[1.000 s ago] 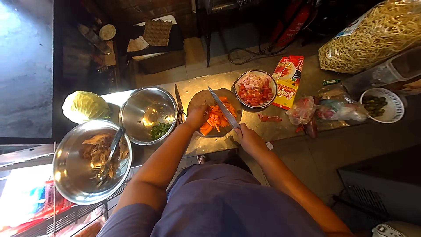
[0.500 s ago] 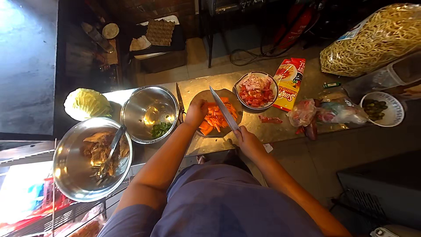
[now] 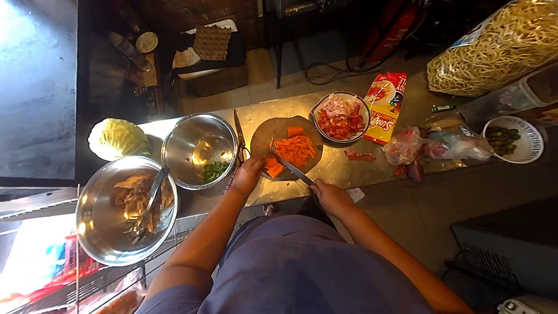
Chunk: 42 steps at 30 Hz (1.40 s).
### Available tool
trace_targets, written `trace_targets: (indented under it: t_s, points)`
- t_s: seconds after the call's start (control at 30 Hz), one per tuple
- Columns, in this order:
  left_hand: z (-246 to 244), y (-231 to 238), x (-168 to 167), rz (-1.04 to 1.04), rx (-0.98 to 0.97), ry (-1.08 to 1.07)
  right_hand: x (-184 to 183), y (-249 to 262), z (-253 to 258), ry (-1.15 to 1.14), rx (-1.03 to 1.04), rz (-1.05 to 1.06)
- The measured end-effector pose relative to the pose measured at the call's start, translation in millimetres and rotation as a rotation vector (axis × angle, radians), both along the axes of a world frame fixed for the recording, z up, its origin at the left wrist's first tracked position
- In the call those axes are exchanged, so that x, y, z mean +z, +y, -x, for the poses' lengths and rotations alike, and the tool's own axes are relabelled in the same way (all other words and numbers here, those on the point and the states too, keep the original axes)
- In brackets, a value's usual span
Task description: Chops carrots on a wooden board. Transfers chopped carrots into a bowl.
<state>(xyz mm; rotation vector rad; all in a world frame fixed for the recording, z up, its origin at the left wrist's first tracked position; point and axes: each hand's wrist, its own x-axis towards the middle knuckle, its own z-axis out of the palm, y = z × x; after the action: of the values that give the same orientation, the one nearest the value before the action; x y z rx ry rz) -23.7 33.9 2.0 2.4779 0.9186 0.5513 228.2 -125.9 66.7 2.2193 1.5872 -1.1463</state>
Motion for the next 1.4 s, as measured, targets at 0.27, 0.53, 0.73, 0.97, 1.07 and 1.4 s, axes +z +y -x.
trace_targets:
  t_s: [0.27,0.53,0.73,0.97,1.07,1.4]
  points:
    - [-3,18,17,0.209,-0.18,0.079,5,14,-1,-0.005,-0.018,-0.028]
    - [-20,30,39,0.275,-0.239,0.354,7,14,0,-0.028,-0.019,-0.011]
    - [-35,-7,41,0.389,0.008,0.326,8,10,5,-0.015,-0.014,-0.023]
    - [-53,-19,42,0.388,0.143,0.366,14,13,11,-0.027,-0.01,-0.048]
    - [-61,-24,34,0.38,0.172,0.398,17,18,13,-0.038,-0.013,-0.068]
    - [-43,-35,42,0.445,0.213,0.345,26,31,36,-0.088,0.072,-0.067]
